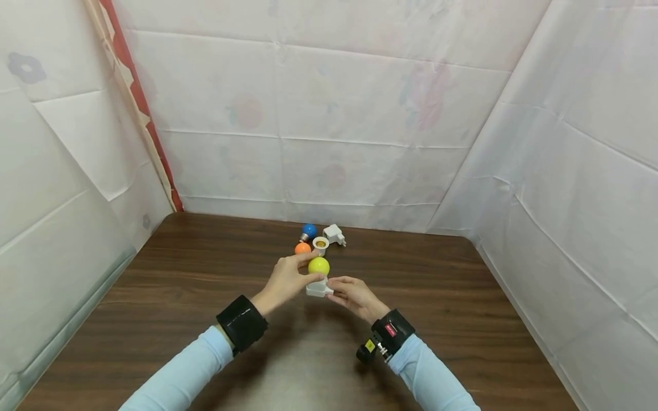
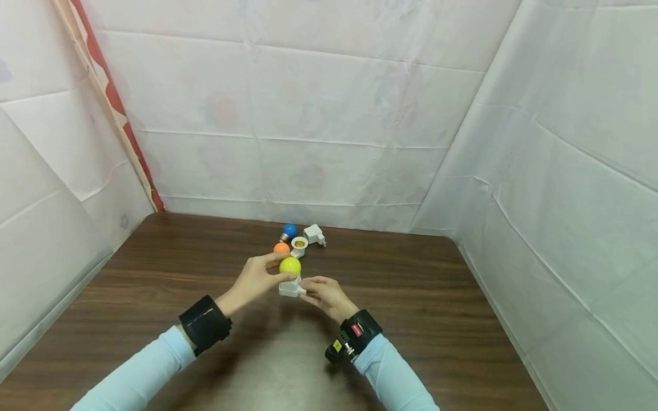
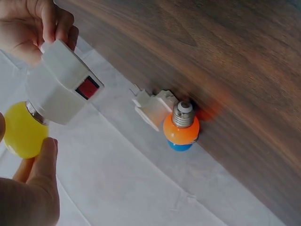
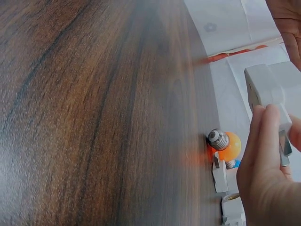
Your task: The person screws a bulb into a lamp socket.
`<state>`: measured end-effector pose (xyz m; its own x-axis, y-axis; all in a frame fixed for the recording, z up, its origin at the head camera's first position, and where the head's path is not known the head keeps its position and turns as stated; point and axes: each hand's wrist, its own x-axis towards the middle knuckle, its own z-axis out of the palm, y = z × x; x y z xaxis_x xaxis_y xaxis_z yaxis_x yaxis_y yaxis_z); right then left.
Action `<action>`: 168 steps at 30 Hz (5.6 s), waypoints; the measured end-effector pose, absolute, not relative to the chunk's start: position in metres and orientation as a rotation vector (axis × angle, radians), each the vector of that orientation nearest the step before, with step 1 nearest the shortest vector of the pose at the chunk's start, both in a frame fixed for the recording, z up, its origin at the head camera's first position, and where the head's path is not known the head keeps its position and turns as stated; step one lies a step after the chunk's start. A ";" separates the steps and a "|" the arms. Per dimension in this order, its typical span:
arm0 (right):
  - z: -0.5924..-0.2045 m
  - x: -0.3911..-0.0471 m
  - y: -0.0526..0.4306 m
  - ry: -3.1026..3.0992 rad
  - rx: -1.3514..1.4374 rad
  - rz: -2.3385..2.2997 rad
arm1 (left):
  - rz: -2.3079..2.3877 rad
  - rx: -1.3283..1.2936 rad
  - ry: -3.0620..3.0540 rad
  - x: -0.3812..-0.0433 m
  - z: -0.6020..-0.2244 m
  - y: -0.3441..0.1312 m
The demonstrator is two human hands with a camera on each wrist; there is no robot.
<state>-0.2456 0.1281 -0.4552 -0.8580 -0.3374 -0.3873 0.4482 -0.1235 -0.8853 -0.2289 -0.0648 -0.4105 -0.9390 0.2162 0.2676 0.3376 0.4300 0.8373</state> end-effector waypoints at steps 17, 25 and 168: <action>-0.456 -0.242 0.135 1.669 0.124 -1.971 | -1.763 -0.955 -2.683 -0.247 -0.410 -0.083; -0.458 -0.243 0.136 1.669 0.111 -1.965 | -1.774 -1.017 -2.692 -0.250 -0.410 -0.084; -0.459 -0.238 0.120 1.638 0.189 -1.994 | -1.800 -0.543 -2.599 -0.229 -0.419 -0.078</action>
<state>-0.2378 0.1205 -0.4589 -0.8404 -0.3197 -0.4376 0.4913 -0.1084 -0.8642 -0.2294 -0.0779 -0.4191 -0.9406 0.3112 0.1360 0.2369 0.3140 0.9194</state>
